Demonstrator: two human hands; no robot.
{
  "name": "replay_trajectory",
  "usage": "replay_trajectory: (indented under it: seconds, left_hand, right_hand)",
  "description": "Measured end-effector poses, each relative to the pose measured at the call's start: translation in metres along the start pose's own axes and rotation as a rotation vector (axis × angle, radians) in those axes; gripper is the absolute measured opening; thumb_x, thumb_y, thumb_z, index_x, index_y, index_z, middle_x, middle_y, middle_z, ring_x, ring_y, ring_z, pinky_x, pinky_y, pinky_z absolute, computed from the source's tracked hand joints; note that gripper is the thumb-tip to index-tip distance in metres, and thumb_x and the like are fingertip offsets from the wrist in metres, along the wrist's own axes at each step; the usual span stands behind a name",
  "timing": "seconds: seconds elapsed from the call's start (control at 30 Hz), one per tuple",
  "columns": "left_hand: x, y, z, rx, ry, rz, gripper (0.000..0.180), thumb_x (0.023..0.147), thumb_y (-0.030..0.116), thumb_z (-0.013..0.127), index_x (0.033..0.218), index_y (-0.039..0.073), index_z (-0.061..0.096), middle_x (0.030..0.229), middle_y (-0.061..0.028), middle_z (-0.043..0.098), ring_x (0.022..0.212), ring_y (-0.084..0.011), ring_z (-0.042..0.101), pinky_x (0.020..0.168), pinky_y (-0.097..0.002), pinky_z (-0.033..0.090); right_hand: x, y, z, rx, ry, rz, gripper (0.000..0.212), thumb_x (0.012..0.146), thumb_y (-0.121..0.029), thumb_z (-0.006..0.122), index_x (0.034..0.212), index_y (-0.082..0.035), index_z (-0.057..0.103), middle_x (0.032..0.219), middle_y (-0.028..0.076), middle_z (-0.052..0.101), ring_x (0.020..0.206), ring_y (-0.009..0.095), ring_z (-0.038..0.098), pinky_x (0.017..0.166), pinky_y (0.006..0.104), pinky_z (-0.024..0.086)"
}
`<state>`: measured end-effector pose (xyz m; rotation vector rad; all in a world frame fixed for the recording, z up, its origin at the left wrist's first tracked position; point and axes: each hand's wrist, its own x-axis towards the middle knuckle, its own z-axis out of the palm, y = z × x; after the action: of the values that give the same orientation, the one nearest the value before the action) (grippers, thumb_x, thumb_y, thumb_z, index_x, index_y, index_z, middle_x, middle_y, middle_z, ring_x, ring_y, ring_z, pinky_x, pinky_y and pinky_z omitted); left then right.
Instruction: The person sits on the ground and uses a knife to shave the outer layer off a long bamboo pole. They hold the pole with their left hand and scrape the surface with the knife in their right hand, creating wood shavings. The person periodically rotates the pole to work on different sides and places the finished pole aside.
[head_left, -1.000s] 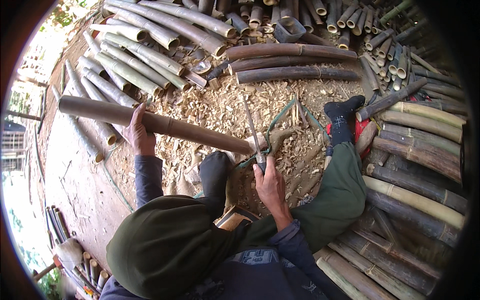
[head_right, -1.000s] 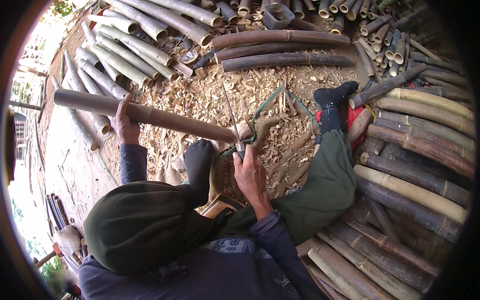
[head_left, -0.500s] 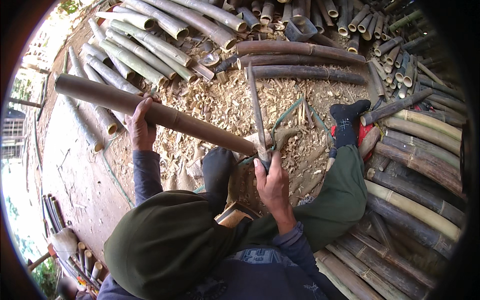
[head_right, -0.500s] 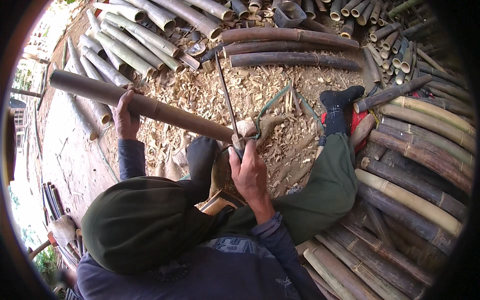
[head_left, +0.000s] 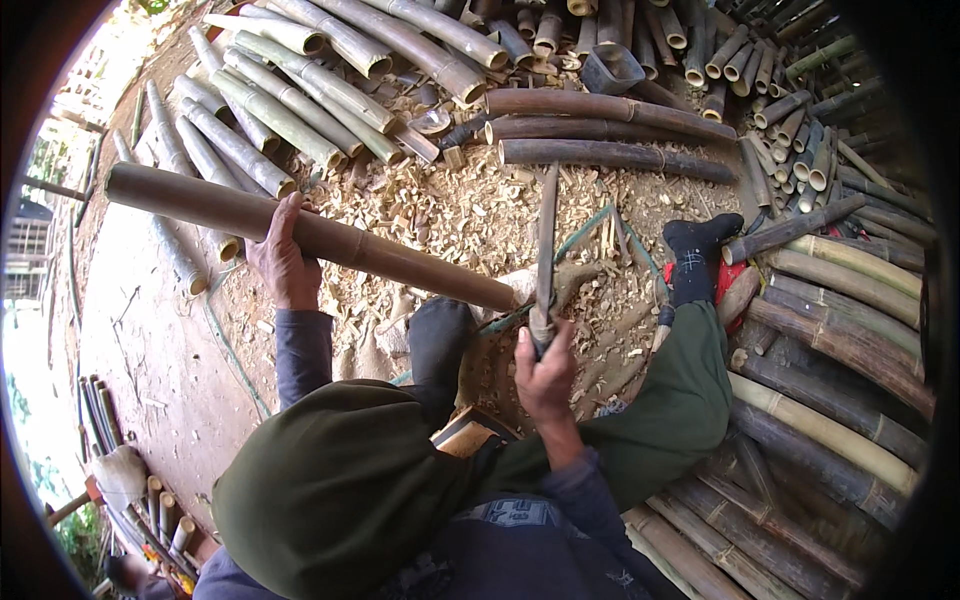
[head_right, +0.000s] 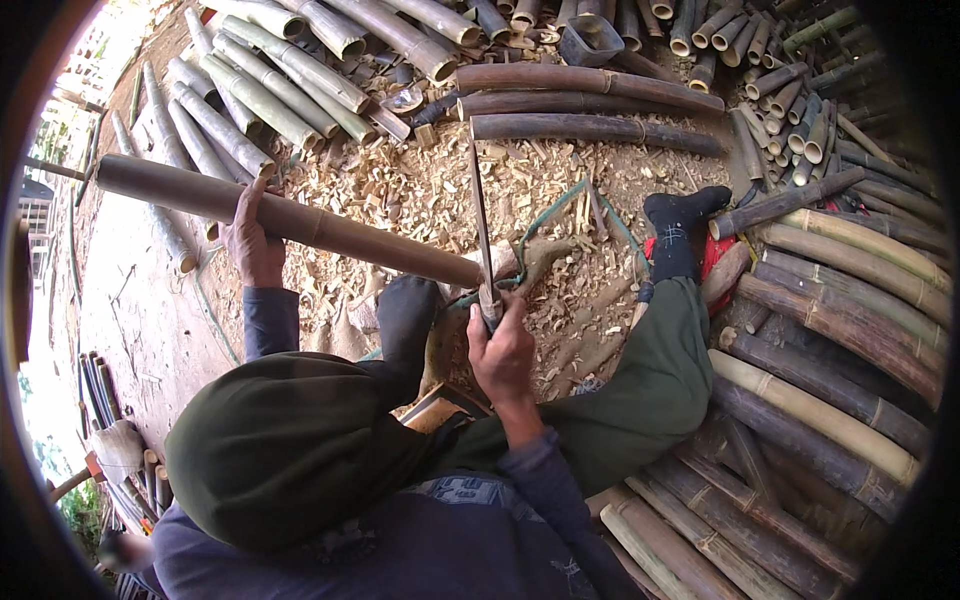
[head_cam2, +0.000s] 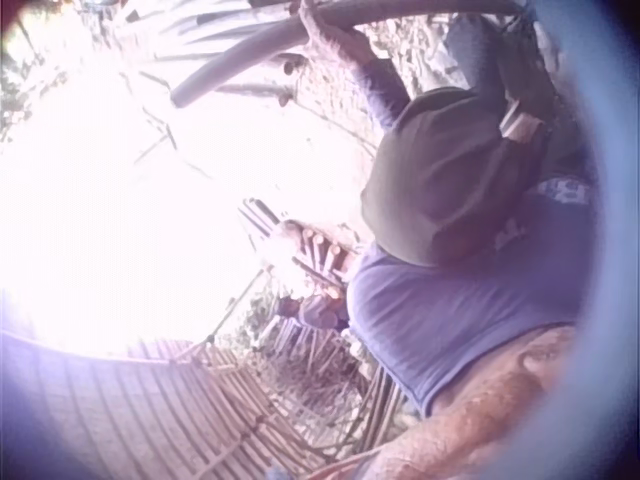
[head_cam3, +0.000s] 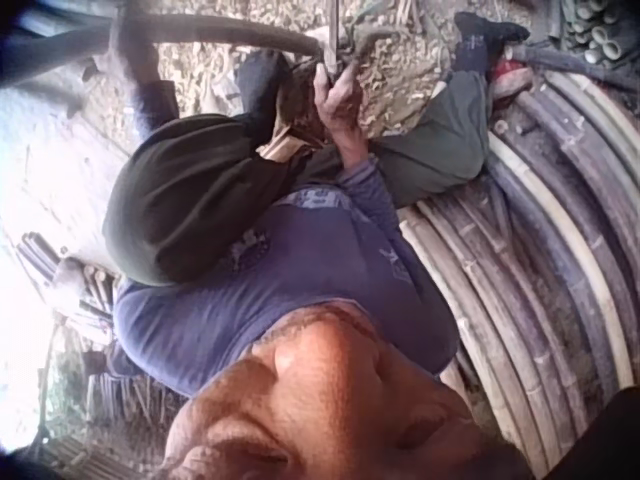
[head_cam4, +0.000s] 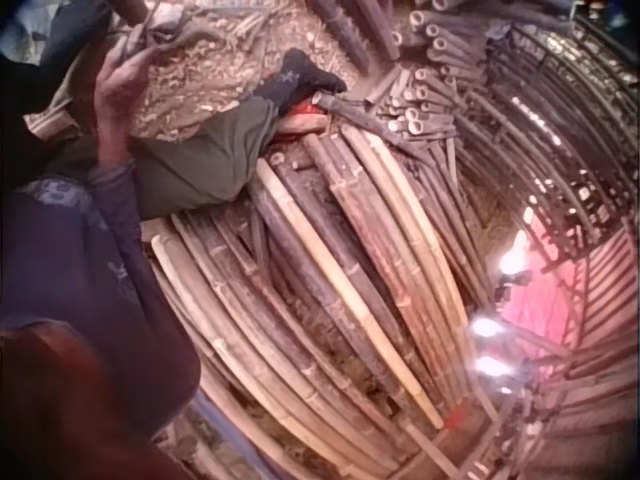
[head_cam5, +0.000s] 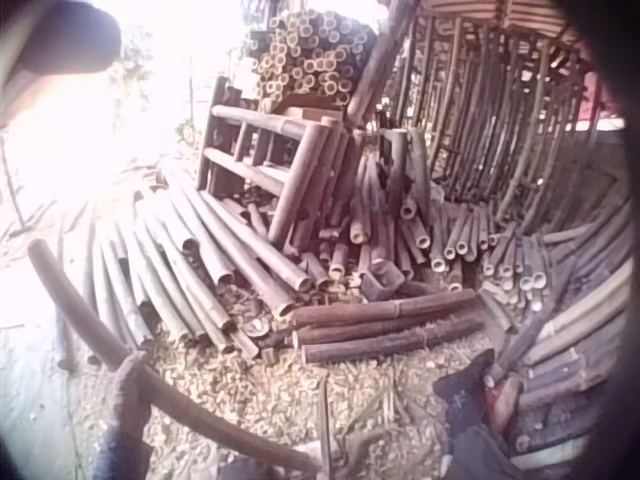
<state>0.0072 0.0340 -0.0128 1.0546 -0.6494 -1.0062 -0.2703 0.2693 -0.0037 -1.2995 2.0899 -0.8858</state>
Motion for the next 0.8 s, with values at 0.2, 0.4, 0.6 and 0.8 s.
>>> replay_trajectory:
  seconds: [0.2,0.4,0.6,0.8]
  left_hand:
    - [-0.008,0.015,0.009,-0.044,-0.091,-0.056,0.040,0.083,0.002,0.083,0.116,-0.002,0.060,0.099,-0.0123,0.070,0.083,-0.0236,0.072,0.078,-0.0380,0.061]
    - [-0.012,0.018,0.006,-0.117,-0.213,-0.072,0.045,0.084,0.003,0.083,0.120,0.001,0.058,0.102,-0.0105,0.069,0.085,-0.0261,0.072,0.079,-0.0405,0.061]
    - [-0.018,0.027,0.012,-0.133,-0.035,-0.059,0.044,0.084,0.006,0.085,0.118,0.000,0.058,0.096,-0.0126,0.068,0.078,-0.0252,0.071,0.075,-0.0401,0.062]
    - [-0.012,0.020,0.006,-0.073,-0.030,-0.019,0.037,0.083,0.004,0.085,0.110,-0.002,0.061,0.089,-0.0137,0.069,0.071,-0.0243,0.071,0.068,-0.0383,0.062]
  right_hand:
    - [0.005,0.039,0.015,-0.117,-0.204,0.168,0.037,0.104,-0.033,0.060,0.120,0.000,0.054,0.096,0.031,0.069,0.088,0.054,0.067,0.072,0.0605,0.050]
    - [-0.007,0.005,0.006,0.124,0.131,-0.120,0.030,0.102,-0.023,0.065,0.119,0.000,0.053,0.095,0.024,0.072,0.086,0.046,0.073,0.068,0.0517,0.057]
    - [0.005,0.047,0.016,-0.198,-0.193,0.199,0.038,0.103,-0.032,0.059,0.121,0.000,0.049,0.097,0.033,0.069,0.091,0.055,0.067,0.074,0.0617,0.053]
    - [0.003,-0.013,-0.004,0.048,0.026,-0.091,0.030,0.104,-0.026,0.063,0.114,-0.002,0.048,0.089,0.029,0.068,0.083,0.050,0.069,0.063,0.0548,0.052]
